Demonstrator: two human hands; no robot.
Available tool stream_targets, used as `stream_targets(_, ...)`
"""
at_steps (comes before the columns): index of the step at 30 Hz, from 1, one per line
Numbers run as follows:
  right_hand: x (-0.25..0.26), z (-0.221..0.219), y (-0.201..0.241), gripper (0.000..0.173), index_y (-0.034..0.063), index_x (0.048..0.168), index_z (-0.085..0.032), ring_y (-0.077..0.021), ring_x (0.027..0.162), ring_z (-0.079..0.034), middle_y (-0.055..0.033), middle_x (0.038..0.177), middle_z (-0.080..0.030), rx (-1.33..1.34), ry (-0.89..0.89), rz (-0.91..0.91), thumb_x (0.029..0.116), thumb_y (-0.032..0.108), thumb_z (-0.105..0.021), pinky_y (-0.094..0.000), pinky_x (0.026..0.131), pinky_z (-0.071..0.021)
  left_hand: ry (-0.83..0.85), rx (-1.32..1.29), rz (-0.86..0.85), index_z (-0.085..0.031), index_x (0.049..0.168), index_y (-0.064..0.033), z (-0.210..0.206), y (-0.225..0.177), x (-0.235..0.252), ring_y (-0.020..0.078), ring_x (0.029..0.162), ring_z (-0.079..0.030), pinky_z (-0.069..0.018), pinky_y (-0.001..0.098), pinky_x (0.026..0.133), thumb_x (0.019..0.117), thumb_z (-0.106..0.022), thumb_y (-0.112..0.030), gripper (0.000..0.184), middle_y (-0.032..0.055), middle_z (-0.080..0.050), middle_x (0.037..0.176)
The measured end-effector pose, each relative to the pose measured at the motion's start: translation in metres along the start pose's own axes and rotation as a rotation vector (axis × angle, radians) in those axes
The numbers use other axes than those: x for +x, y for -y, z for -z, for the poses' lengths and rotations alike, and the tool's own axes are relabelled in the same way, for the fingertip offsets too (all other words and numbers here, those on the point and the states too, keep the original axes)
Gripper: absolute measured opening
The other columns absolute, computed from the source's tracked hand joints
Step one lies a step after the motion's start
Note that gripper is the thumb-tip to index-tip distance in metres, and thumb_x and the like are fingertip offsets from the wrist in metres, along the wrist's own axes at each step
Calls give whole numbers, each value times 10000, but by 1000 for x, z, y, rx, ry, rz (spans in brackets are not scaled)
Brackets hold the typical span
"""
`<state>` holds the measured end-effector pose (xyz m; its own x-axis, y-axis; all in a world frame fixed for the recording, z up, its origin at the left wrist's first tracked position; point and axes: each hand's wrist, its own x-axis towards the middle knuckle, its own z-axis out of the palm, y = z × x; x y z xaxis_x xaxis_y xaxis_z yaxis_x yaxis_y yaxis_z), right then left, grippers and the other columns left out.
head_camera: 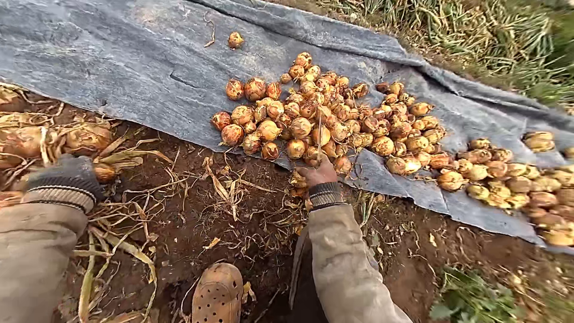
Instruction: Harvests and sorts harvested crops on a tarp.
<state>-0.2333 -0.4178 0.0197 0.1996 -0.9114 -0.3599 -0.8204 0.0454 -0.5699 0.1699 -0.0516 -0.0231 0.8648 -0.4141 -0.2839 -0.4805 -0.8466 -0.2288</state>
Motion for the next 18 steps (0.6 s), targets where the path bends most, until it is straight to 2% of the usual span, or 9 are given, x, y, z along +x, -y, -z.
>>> stream_targets(2, 7, -4, -5, 838, 128, 1479, -513, -490, 1269, -549, -314, 1399, -532, -223, 68, -121, 755, 333, -881, -676, 999, -468, 22, 31, -18, -650, 1175, 18, -6, 0, 1, 515, 1107, -623, -527, 707, 829, 738, -892, -178, 536, 307, -620, 1230)
stream_targets(5, 16, -26, -14, 860, 143, 1461, -508, -466, 1249, -577, -286, 1380, -567, -367, 125, -178, 702, 274, -890, -653, 976, -493, 42, 79, -146, -669, 1255, -54, 17, -14, -36, 491, 1173, -605, -523, 671, 890, 777, -851, -145, 520, 256, -625, 1291)
stream_targets(8, 12, -42, -15, 919, 165, 1500, -442, -470, 1220, -599, -294, 1395, -546, -413, 149, -181, 696, 268, -876, -643, 933, -522, 114, 4, -173, -622, 1364, -46, 62, -33, -98, 460, 1406, -436, -381, 630, 1104, 845, -772, -47, 540, 204, -519, 1496)
stream_targets(11, 2, -44, -17, 841, 155, 1415, -540, -405, 1170, -642, -231, 1263, -658, -180, 165, -188, 684, 369, -895, -627, 951, -514, -13, -239, -344, -645, 1299, 31, 41, -17, -138, 468, 1406, -433, -332, 614, 1151, 828, -808, -67, 508, 248, -570, 1421)
stream_targets(13, -5, -34, -10, 689, 89, 1362, -609, -339, 1098, -660, -212, 1200, -683, 237, 177, -214, 784, 343, -885, -561, 946, -528, -147, -352, -601, -643, 1253, 79, 5, -8, -160, 543, 1287, -529, -360, 683, 1095, 780, -840, -208, 588, 327, -631, 1275)
stream_targets(14, -8, -27, -4, 609, 81, 1356, -599, -262, 908, -668, -170, 1107, -697, 466, 158, -218, 856, 336, -833, -463, 796, -563, -204, -412, -693, -656, 1174, 87, -12, -15, -174, 534, 1143, -628, -414, 680, 1040, 780, -816, -294, 571, 325, -679, 1148)
stream_targets(15, -9, -20, 1, 530, 105, 1354, -566, -154, 611, -562, -107, 946, -679, 723, 121, -208, 932, 369, -747, -323, 523, -488, -163, -526, -719, -649, 1131, 111, -19, -28, -194, 525, 1060, -663, -443, 665, 1017, 830, -792, -315, 541, 336, -688, 1081)
stream_targets(16, -9, -7, 7, 482, 156, 1377, -533, -89, 458, -450, -71, 873, -674, 1017, 105, -210, 988, 412, -655, -247, 397, -391, -56, -671, -679, -640, 1150, 129, -23, -45, -219, 502, 1070, -664, -474, 628, 1014, 899, -755, -299, 509, 345, -680, 1098)
stream_targets(18, -6, 21, 13, 436, 236, 1392, -493, -47, 394, -383, -63, 885, -703, 1358, 25, -142, 1027, 461, -573, -210, 350, -329, 89, -954, -511, -660, 1139, 117, -29, -81, -261, 379, 1061, -682, -525, 538, 976, 947, -687, -252, 418, 301, -691, 1096)
